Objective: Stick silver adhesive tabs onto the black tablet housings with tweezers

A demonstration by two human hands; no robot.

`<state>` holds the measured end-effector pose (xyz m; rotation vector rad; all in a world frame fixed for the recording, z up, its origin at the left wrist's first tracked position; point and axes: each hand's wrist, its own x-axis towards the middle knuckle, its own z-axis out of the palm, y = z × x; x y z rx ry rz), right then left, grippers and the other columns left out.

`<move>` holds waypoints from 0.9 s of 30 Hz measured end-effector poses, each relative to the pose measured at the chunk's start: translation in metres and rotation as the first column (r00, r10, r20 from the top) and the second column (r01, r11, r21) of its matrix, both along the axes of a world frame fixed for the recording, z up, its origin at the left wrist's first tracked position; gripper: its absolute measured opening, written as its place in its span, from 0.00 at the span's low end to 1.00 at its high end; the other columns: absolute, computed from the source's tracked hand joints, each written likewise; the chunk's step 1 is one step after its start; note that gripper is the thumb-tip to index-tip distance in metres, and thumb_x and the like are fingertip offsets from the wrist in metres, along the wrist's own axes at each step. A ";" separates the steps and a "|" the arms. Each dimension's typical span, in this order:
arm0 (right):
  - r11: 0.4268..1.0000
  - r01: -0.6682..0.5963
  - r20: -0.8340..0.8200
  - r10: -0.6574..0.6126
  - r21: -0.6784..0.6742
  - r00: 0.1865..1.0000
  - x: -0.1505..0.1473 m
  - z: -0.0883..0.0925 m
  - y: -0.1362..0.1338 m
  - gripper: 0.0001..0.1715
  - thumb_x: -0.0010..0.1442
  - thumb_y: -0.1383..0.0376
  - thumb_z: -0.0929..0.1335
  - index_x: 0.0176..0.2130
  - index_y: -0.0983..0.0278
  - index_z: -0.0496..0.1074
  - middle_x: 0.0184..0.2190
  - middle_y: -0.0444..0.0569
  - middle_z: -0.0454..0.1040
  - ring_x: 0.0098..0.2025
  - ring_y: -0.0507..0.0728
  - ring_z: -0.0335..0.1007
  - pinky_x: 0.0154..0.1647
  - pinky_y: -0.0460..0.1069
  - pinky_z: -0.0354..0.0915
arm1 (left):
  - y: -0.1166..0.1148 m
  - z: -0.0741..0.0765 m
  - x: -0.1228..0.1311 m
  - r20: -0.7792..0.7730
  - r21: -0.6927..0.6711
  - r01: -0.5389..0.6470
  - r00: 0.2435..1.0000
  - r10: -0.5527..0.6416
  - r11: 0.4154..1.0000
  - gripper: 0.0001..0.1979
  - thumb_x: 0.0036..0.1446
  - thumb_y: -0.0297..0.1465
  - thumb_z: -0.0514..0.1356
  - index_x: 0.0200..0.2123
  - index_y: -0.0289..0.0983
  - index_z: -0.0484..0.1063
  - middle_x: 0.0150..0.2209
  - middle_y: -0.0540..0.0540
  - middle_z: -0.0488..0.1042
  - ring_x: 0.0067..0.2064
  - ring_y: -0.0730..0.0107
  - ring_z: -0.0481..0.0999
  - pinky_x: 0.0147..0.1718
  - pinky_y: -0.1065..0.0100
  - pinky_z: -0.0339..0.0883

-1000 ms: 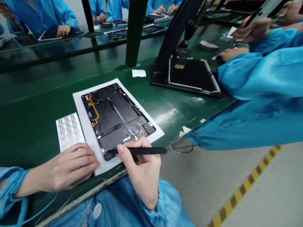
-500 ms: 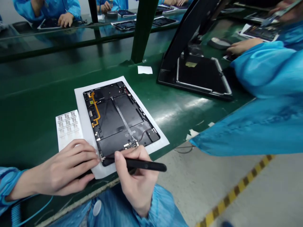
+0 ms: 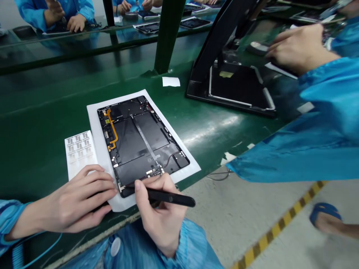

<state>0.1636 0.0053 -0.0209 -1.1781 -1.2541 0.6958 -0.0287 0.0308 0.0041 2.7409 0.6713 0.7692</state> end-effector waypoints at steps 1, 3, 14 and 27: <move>1.000 0.001 0.004 -0.001 0.002 1.000 0.000 -0.001 0.000 0.11 0.59 0.69 0.70 0.27 0.59 0.68 0.23 0.43 0.71 0.24 0.54 0.69 0.24 0.49 0.68 | 0.000 0.000 0.000 -0.001 -0.002 -0.001 1.000 0.001 1.000 0.08 0.62 0.24 0.54 0.39 0.27 0.72 0.36 0.38 0.77 0.41 0.60 0.75 0.44 0.55 0.67; 1.000 -0.003 0.008 0.003 0.007 1.000 0.000 -0.002 0.000 0.11 0.59 0.70 0.70 0.27 0.59 0.68 0.24 0.43 0.72 0.24 0.54 0.69 0.23 0.48 0.67 | 0.000 0.001 0.000 -0.005 -0.002 -0.005 1.000 0.005 1.000 0.08 0.62 0.24 0.54 0.39 0.27 0.72 0.36 0.38 0.77 0.40 0.60 0.75 0.44 0.55 0.67; 0.999 -0.032 0.010 0.032 0.021 0.999 -0.001 0.007 0.003 0.12 0.57 0.74 0.70 0.26 0.61 0.68 0.23 0.41 0.71 0.24 0.51 0.69 0.24 0.45 0.67 | 0.000 -0.001 0.000 -0.011 0.003 0.019 1.000 -0.019 1.000 0.10 0.62 0.23 0.54 0.45 0.25 0.71 0.36 0.38 0.76 0.41 0.60 0.72 0.42 0.56 0.69; 0.998 -0.047 0.016 0.048 -0.033 0.999 0.008 0.007 0.001 0.09 0.59 0.72 0.70 0.31 0.61 0.68 0.27 0.44 0.71 0.26 0.53 0.70 0.25 0.48 0.67 | -0.003 0.005 0.001 -0.051 -0.083 -0.033 0.998 0.029 0.996 0.10 0.61 0.21 0.55 0.44 0.26 0.72 0.36 0.37 0.74 0.41 0.58 0.73 0.41 0.56 0.70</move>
